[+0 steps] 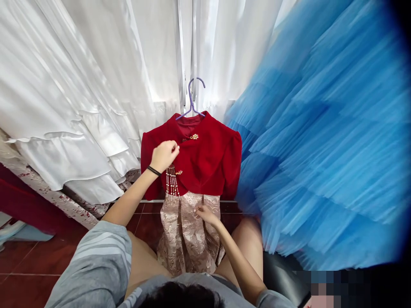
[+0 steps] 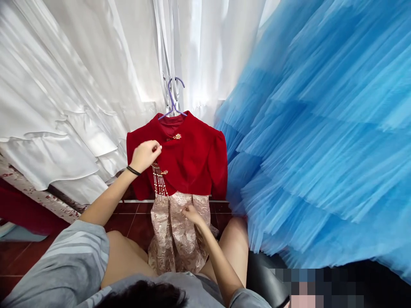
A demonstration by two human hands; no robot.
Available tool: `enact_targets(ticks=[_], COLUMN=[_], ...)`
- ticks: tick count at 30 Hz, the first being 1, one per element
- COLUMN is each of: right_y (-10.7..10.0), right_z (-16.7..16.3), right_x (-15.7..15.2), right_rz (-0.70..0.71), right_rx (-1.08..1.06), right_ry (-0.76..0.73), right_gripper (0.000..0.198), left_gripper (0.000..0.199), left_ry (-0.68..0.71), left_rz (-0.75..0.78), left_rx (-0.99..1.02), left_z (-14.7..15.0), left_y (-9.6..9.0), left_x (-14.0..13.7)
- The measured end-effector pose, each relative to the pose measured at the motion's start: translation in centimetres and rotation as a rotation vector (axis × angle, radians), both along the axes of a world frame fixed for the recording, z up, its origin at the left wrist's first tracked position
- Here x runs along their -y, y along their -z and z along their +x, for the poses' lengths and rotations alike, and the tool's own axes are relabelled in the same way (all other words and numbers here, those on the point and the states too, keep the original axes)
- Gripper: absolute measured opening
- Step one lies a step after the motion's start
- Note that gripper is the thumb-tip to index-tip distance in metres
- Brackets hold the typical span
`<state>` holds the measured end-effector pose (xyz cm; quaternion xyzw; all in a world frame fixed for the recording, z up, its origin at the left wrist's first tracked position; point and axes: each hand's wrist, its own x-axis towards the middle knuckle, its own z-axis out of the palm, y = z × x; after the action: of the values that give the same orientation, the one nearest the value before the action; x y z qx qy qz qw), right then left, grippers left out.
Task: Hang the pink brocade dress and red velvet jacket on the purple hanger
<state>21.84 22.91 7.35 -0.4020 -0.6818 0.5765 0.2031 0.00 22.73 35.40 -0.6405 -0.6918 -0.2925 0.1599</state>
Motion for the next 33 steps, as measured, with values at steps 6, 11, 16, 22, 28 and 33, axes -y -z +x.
enact_targets(ticks=[6, 11, 16, 22, 28, 33], right_y=[-2.3, -5.1, -14.2, -20.8, -21.8, -27.1], right_z=[0.9, 2.5, 3.5, -0.5, 5.7, 8.8], right_x=[-2.2, -2.3, -5.2, -10.2, -15.5, -22.1], right_rz=[0.095, 0.211, 0.798, 0.96, 1.071, 0.976], right_rx=[0.01, 0.016, -0.068, 0.322, 0.001, -0.371], right_ry=[0.1, 0.169, 0.541, 0.803, 0.784, 0.681], right_gripper=[0.013, 0.016, 0.059, 0.115, 0.063, 0.038], left_gripper=[0.019, 0.026, 0.034, 0.113, 0.054, 0.031], left_ry=[-0.065, 0.028, -0.075, -0.364, -0.384, -0.198], left_rz=[0.053, 0.128, 0.359, 0.355, 0.332, 0.345], left_rx=[-0.071, 0.05, 0.167, 0.303, 0.192, 0.207], left_z=[-3.3, -5.2, -5.7, -3.6, -8.9, -14.2], left_y=[-0.3, 3.9, 6.9, 9.2, 7.2, 4.3], left_x=[-2.1, -1.6, -0.3, -2.6, -2.5, -3.2])
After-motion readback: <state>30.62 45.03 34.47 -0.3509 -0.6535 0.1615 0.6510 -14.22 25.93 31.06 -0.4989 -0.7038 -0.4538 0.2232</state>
